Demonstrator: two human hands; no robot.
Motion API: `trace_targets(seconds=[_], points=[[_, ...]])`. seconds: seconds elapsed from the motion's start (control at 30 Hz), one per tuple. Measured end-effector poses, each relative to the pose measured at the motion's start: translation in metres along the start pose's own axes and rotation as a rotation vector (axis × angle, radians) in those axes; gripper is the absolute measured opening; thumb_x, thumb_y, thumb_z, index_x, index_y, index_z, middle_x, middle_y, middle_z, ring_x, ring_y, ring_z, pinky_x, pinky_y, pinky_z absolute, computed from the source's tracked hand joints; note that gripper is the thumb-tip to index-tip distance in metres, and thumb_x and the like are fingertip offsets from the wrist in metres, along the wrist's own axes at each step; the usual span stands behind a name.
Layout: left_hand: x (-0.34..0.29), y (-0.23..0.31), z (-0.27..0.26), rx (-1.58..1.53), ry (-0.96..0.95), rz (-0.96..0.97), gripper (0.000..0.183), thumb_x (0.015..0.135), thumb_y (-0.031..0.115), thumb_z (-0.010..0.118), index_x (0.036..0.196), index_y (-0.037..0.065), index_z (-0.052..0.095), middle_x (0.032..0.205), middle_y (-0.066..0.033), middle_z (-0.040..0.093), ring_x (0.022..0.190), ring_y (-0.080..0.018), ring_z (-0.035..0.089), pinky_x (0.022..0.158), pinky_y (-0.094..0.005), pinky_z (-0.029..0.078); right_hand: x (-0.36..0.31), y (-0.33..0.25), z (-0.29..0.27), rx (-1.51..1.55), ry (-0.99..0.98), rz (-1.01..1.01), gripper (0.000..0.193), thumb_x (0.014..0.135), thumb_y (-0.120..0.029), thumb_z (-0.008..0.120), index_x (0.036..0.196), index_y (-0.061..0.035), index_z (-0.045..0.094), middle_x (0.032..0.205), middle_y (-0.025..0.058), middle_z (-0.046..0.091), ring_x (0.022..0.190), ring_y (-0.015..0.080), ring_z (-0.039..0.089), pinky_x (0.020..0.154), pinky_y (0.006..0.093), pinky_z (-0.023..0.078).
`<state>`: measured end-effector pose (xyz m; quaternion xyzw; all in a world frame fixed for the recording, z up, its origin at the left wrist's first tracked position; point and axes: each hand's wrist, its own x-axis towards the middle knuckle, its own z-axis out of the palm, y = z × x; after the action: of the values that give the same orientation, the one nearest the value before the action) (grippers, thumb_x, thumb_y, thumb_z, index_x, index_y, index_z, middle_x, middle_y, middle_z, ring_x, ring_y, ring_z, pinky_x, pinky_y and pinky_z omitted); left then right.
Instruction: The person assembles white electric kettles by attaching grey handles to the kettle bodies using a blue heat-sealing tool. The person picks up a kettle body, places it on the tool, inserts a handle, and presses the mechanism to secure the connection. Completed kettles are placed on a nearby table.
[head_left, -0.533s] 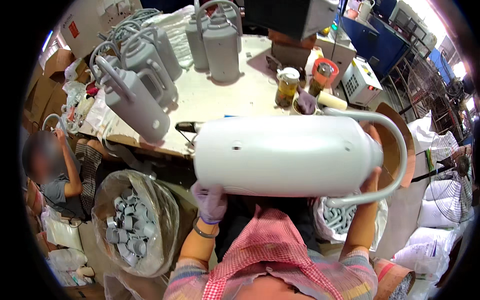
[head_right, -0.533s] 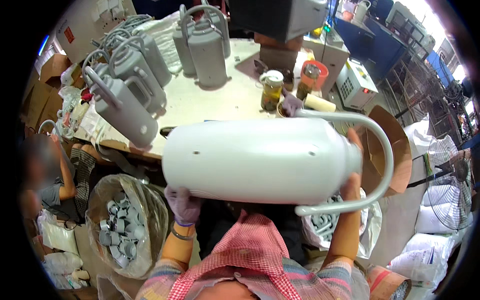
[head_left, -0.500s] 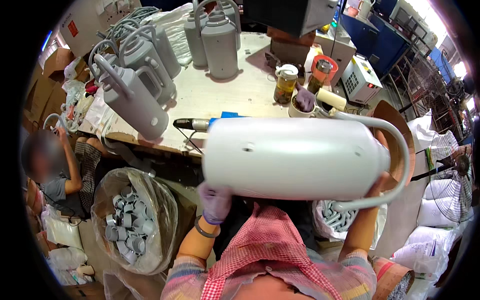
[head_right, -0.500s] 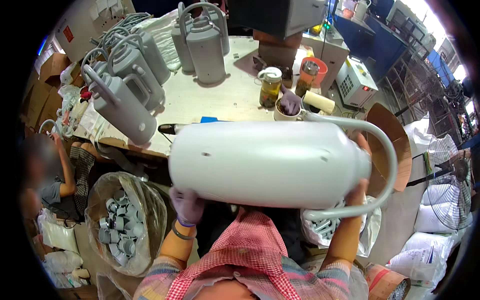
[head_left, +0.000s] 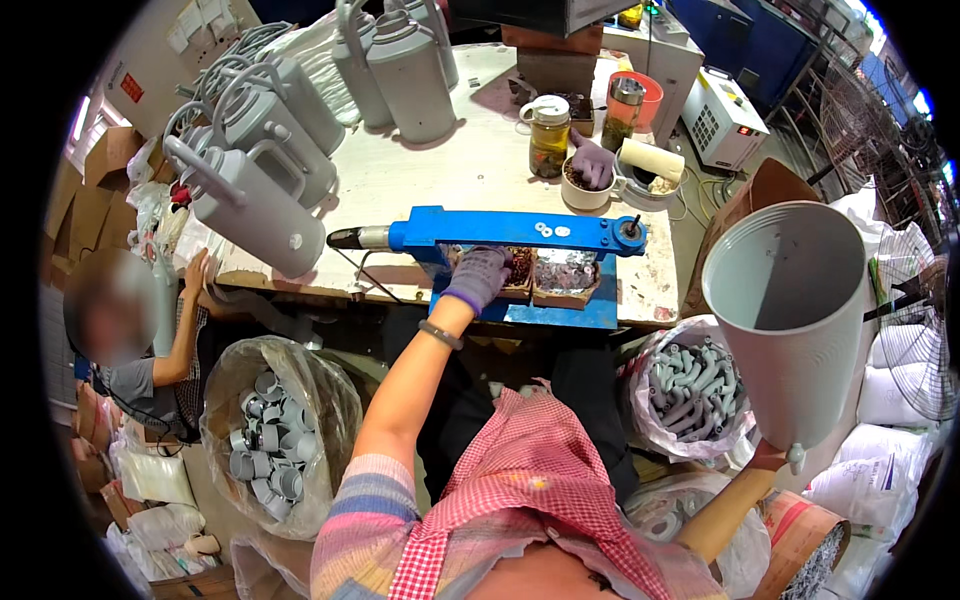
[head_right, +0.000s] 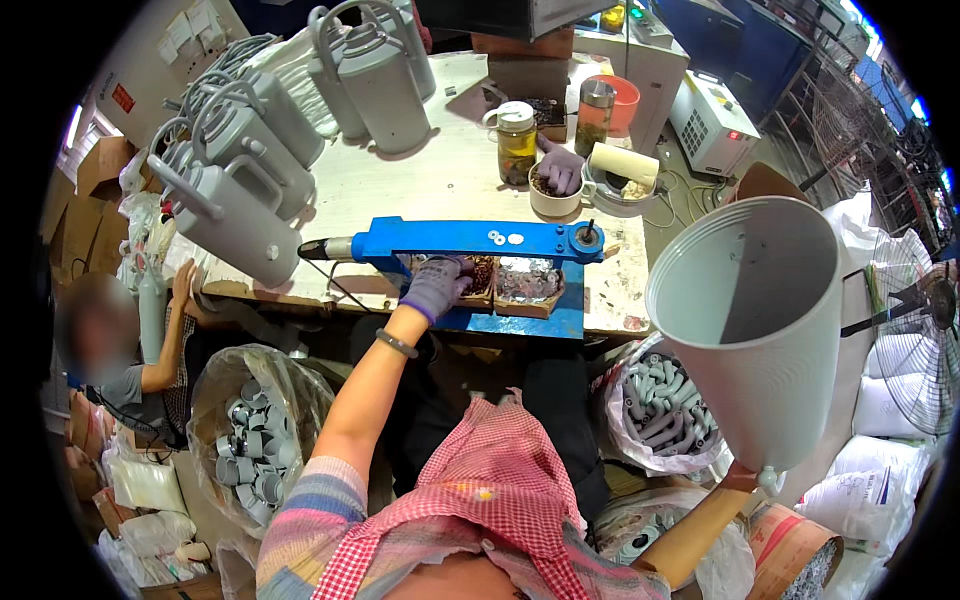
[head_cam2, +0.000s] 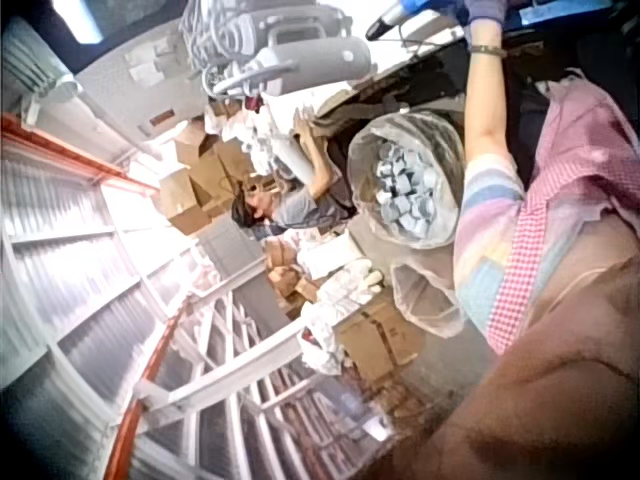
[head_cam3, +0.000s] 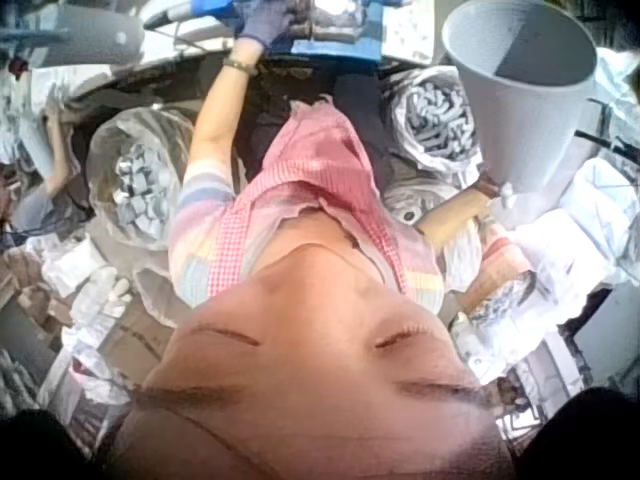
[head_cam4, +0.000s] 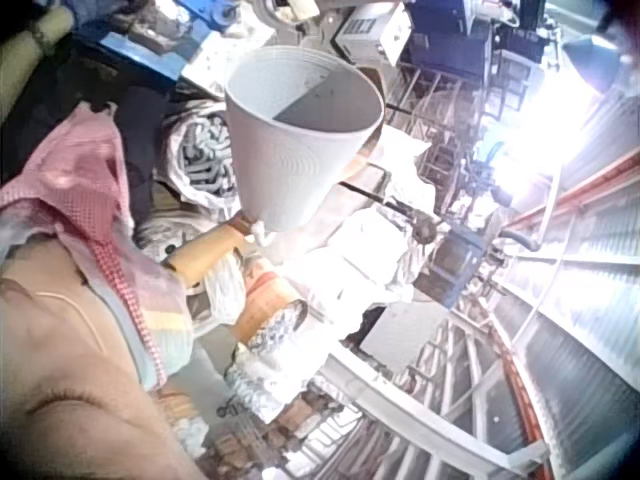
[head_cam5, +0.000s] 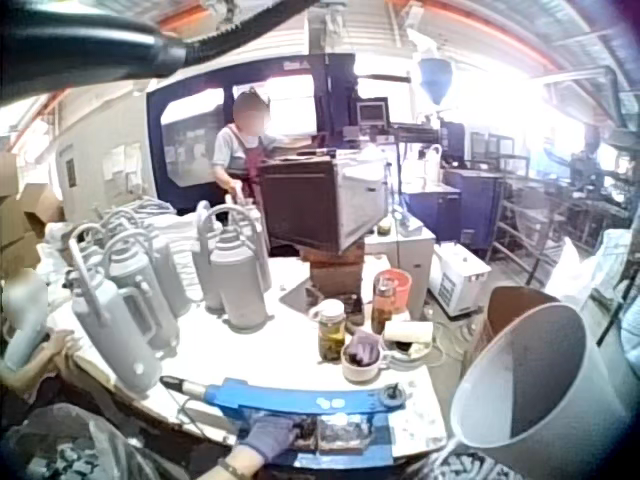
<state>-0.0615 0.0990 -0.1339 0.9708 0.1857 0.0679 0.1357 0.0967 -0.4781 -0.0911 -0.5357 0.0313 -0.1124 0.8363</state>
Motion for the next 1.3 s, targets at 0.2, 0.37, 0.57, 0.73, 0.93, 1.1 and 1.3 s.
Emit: trace_targets(seconds=[0.2,0.37,0.57,0.73,0.93,1.1,1.3], points=[[-0.020,-0.007,0.003,-0.248,0.347,-0.024,0.015,0.079,0.015,0.077,0.093,0.009,0.075,0.090,-0.0113,0.071,0.084,-0.0282,0.067,0.077,-0.0389,0.053,-0.003,0.032,-0.002,0.028,0.049,0.068,0.078,0.096,-0.062,0.043,0.143,0.0008,0.042,0.140,0.0141,0.050,0.123,0.0245,0.053,0.101,0.0388,0.044],[-0.041,0.028,-0.014,-0.476,0.509,-0.104,0.012,0.083,0.010,0.074,0.094,0.006,0.070,0.090,-0.0096,0.071,0.076,-0.0215,0.068,0.072,-0.0314,0.054,0.001,0.049,0.005,0.025,0.056,0.092,0.077,0.096,-0.061,0.043,0.142,0.0006,0.043,0.139,0.0140,0.051,0.122,0.0245,0.053,0.100,0.0388,0.045],[0.000,0.112,-0.091,-1.078,0.349,0.112,0.016,0.087,0.004,0.073,0.102,0.000,0.071,0.093,-0.0064,0.070,0.080,-0.0141,0.066,0.074,-0.0247,0.052,0.014,0.052,0.009,0.024,0.057,0.071,0.075,0.096,-0.059,0.043,0.141,0.0003,0.044,0.138,0.0139,0.052,0.121,0.0245,0.054,0.099,0.0388,0.046],[0.075,0.149,-0.075,-0.935,0.294,0.274,0.018,0.088,0.011,0.073,0.102,0.000,0.073,0.091,-0.0090,0.073,0.079,-0.0113,0.068,0.074,-0.0246,0.055,0.023,0.053,0.010,0.040,0.058,0.065,0.073,0.096,-0.058,0.043,0.140,0.0000,0.044,0.137,0.0139,0.052,0.120,0.0244,0.055,0.099,0.0388,0.046],[0.085,0.160,-0.064,-0.847,0.237,0.233,0.018,0.087,0.015,0.070,0.099,0.002,0.074,0.086,-0.0101,0.073,0.073,-0.0162,0.070,0.069,-0.0275,0.056,0.022,0.055,-0.008,0.033,0.121,0.068,0.071,0.097,-0.056,0.044,0.140,-0.0002,0.045,0.136,0.0138,0.053,0.119,0.0244,0.055,0.098,0.0388,0.047],[0.088,0.143,-0.068,-0.851,0.119,0.294,0.020,0.091,0.016,0.068,0.104,0.002,0.072,0.087,-0.0104,0.073,0.077,-0.0181,0.071,0.071,-0.0287,0.055,0.026,0.065,-0.006,0.035,0.115,0.089,0.069,0.097,-0.055,0.044,0.139,-0.0005,0.045,0.135,0.0137,0.054,0.118,0.0243,0.056,0.097,0.0388,0.048],[0.091,0.146,-0.067,-1.017,0.051,0.150,0.019,0.090,0.015,0.071,0.101,-0.001,0.074,0.084,-0.0079,0.074,0.077,-0.0099,0.069,0.074,-0.0245,0.056,0.029,0.077,0.007,0.039,0.078,0.104,0.067,0.097,-0.054,0.044,0.138,-0.0008,0.046,0.134,0.0136,0.054,0.117,0.0243,0.057,0.096,0.0388,0.049]])
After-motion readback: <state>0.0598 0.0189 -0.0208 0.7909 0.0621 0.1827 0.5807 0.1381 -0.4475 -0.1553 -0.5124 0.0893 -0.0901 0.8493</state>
